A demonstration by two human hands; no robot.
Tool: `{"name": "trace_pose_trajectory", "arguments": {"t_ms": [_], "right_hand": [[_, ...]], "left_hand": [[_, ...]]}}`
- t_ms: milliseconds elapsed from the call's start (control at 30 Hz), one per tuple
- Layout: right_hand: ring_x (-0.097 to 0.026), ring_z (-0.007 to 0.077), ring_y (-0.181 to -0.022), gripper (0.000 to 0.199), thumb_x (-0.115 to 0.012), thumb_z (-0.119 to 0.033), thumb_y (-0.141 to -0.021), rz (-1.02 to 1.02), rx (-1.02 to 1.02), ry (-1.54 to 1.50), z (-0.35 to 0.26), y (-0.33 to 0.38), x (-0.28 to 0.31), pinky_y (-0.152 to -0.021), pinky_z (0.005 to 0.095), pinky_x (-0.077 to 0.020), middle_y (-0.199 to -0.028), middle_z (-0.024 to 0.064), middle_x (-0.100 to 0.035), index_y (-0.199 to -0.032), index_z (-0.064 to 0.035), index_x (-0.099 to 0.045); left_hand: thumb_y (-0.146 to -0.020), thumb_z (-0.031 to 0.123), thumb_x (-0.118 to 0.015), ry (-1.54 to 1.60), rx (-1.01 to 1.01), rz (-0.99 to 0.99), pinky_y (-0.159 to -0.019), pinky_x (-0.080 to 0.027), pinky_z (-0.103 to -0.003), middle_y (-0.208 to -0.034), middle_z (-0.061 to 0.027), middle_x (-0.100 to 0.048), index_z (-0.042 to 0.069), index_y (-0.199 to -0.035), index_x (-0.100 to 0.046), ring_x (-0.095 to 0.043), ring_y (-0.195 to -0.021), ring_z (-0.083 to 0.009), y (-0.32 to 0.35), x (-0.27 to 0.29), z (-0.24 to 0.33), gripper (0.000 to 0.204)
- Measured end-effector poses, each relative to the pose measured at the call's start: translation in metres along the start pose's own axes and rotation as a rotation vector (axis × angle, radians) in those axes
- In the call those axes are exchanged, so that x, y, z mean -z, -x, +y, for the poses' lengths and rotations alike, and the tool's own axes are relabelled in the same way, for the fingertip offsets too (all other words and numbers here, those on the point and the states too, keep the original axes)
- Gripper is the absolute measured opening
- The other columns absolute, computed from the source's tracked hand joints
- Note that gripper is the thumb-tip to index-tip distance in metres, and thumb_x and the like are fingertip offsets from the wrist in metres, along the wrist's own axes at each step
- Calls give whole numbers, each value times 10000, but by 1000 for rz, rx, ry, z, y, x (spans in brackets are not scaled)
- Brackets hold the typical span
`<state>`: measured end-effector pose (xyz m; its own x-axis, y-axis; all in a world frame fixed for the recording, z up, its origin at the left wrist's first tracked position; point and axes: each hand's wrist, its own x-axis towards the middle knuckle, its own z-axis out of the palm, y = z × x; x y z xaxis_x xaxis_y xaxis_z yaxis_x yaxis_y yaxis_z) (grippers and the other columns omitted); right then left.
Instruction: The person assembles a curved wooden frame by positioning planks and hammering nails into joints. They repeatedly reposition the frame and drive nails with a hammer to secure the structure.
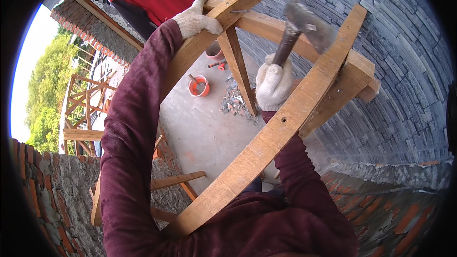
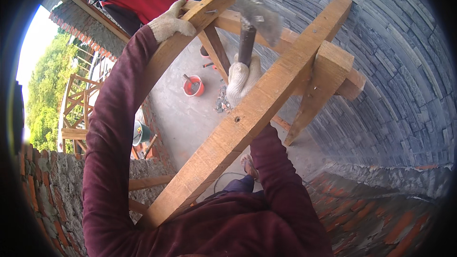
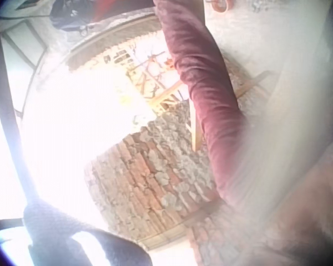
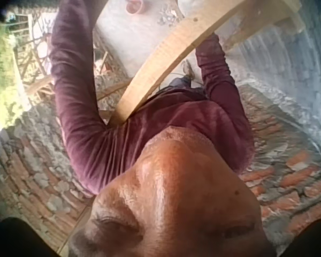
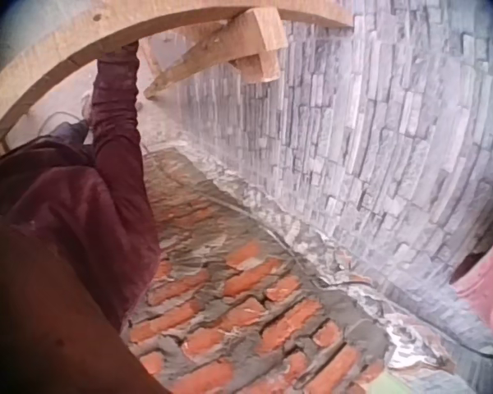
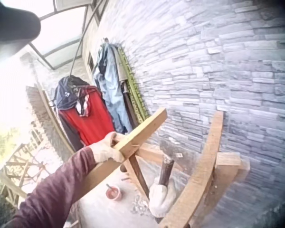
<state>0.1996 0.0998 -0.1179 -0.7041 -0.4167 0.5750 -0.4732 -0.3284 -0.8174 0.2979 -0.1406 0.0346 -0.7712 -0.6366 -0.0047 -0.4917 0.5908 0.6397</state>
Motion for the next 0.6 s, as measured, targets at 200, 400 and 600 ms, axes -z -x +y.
{"name": "trace_pose_trajectory", "arguments": {"t_ms": [200,400,600], "right_hand": [[-507,88,-539,393,-443,-343,-1062,-74,-173,-95,-5,11,3,-474,258,-411,-706,22,-554,-1020,22,-586],[-486,89,-494,425,-397,-361,-1076,285,166,-271,8,-3,-17,-455,222,-410,-661,14,-530,-1058,35,-548],[-523,127,-524,348,-465,-302,-1046,-81,-92,-2,32,17,-16,-457,300,-418,-654,42,-539,-934,7,-579]], "left_hand": [[-552,357,-858,-118,-52,49,-1079,-423,-349,-1345,-266,-529,-108,-1528,-190,-538,-1249,-352,7,4,3,1270],[-548,377,-853,-142,-76,64,-1064,-439,-356,-1341,-250,-542,-79,-1511,-265,-559,-1227,-345,4,0,-1,1217],[-553,376,-855,-154,-112,54,-1055,-443,-354,-1296,-235,-574,-61,-1461,-359,-569,-1211,-332,9,-2,-1,1123]]}}
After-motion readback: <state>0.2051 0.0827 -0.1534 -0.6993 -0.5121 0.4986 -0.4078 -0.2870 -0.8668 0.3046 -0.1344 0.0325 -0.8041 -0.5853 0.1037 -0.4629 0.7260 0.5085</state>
